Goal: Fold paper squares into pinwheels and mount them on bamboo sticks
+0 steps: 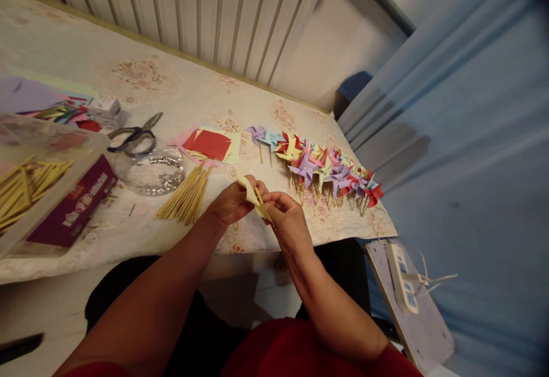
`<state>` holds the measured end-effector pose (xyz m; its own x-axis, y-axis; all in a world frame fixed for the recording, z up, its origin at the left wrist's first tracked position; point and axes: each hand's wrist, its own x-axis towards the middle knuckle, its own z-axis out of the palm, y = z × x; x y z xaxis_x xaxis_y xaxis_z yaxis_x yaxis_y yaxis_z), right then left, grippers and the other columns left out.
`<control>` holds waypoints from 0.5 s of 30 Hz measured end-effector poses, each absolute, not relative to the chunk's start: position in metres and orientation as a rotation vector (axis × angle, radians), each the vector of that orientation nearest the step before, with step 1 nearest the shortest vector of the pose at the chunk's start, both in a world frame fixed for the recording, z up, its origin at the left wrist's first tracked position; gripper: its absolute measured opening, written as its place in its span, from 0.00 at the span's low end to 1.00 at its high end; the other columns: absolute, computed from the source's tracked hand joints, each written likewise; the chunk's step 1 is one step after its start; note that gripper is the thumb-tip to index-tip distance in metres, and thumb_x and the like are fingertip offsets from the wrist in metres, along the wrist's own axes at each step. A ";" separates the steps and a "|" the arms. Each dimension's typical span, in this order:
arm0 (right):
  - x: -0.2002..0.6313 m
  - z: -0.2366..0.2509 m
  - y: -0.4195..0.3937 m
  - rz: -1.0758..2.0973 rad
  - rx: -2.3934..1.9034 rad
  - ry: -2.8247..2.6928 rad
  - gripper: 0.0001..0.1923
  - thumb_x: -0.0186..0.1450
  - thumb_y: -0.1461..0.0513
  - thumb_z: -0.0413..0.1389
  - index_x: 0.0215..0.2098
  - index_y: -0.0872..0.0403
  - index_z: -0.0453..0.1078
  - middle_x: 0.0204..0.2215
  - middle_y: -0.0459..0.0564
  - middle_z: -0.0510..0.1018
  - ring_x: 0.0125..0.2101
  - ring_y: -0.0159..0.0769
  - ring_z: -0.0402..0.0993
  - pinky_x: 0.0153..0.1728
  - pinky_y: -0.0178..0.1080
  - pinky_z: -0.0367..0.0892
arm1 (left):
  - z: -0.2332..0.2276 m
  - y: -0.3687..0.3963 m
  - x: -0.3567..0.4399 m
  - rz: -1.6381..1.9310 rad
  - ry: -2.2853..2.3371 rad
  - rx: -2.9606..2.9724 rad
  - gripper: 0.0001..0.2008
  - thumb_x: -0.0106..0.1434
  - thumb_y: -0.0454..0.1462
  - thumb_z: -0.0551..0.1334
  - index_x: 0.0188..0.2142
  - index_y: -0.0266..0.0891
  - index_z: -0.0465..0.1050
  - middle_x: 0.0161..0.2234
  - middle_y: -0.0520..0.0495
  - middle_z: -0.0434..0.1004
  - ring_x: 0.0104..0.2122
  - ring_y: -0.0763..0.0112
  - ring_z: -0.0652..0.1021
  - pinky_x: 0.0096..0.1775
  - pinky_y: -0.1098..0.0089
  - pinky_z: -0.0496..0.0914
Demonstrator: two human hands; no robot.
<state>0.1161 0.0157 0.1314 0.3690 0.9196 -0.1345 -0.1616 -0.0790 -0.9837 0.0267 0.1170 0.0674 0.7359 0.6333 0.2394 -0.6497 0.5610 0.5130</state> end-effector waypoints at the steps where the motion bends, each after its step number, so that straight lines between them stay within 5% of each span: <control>1: 0.116 0.131 0.016 1.056 -1.342 -0.766 0.08 0.49 0.60 0.62 0.28 0.52 0.75 0.19 0.40 0.72 0.19 0.26 0.59 0.22 0.33 0.53 | 0.067 0.117 0.027 0.752 -0.027 0.619 0.17 0.48 0.36 0.74 0.19 0.37 0.65 0.22 0.53 0.65 0.25 0.74 0.70 0.29 0.72 0.64; 15: 0.117 0.132 0.017 1.062 -1.332 -0.781 0.08 0.50 0.60 0.62 0.29 0.52 0.74 0.19 0.40 0.72 0.19 0.26 0.60 0.22 0.33 0.54 | 0.066 0.118 0.027 0.764 -0.031 0.622 0.17 0.50 0.37 0.74 0.20 0.37 0.65 0.23 0.52 0.66 0.25 0.74 0.70 0.28 0.72 0.65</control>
